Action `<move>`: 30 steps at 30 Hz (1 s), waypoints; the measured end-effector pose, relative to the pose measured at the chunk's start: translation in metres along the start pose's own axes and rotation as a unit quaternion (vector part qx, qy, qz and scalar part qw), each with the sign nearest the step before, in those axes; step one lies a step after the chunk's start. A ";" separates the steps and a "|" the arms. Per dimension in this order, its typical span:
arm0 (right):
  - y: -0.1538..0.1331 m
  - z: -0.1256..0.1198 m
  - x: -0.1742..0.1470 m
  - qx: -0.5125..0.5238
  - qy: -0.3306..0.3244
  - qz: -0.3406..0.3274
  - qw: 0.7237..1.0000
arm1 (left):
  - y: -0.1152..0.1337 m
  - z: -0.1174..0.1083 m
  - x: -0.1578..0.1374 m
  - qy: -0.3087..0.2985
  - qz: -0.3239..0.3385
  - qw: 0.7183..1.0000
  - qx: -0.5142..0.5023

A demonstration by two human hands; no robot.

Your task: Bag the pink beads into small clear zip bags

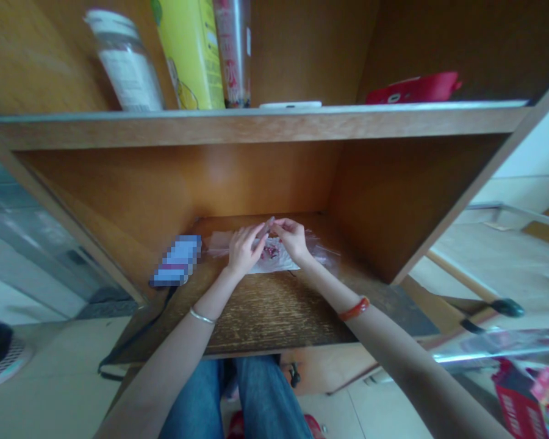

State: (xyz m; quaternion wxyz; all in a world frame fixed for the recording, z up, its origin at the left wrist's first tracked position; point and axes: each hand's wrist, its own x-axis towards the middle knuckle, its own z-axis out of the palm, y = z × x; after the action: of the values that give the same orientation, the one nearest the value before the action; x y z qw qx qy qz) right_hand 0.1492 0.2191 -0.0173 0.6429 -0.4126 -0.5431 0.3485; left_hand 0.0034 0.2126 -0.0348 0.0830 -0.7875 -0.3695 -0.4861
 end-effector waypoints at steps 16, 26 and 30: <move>0.013 0.003 -0.023 -0.246 -0.026 -0.181 0.952 | -0.005 0.005 0.001 -0.039 0.010 0.995 0.089; 0.007 0.003 -0.028 -0.416 -0.045 -0.182 0.890 | 0.007 0.003 0.003 -0.062 -0.024 0.989 0.131; 0.002 0.007 -0.031 -0.473 -0.048 -0.192 0.859 | 0.004 0.006 0.003 -0.047 -0.058 0.989 0.129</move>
State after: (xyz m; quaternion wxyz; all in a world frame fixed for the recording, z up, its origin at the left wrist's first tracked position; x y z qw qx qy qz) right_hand 0.1372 0.1931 -0.0312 0.3979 -0.5370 -0.7413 -0.0614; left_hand 0.0107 0.2140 -0.0341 0.1382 -0.7696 -0.4775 -0.4007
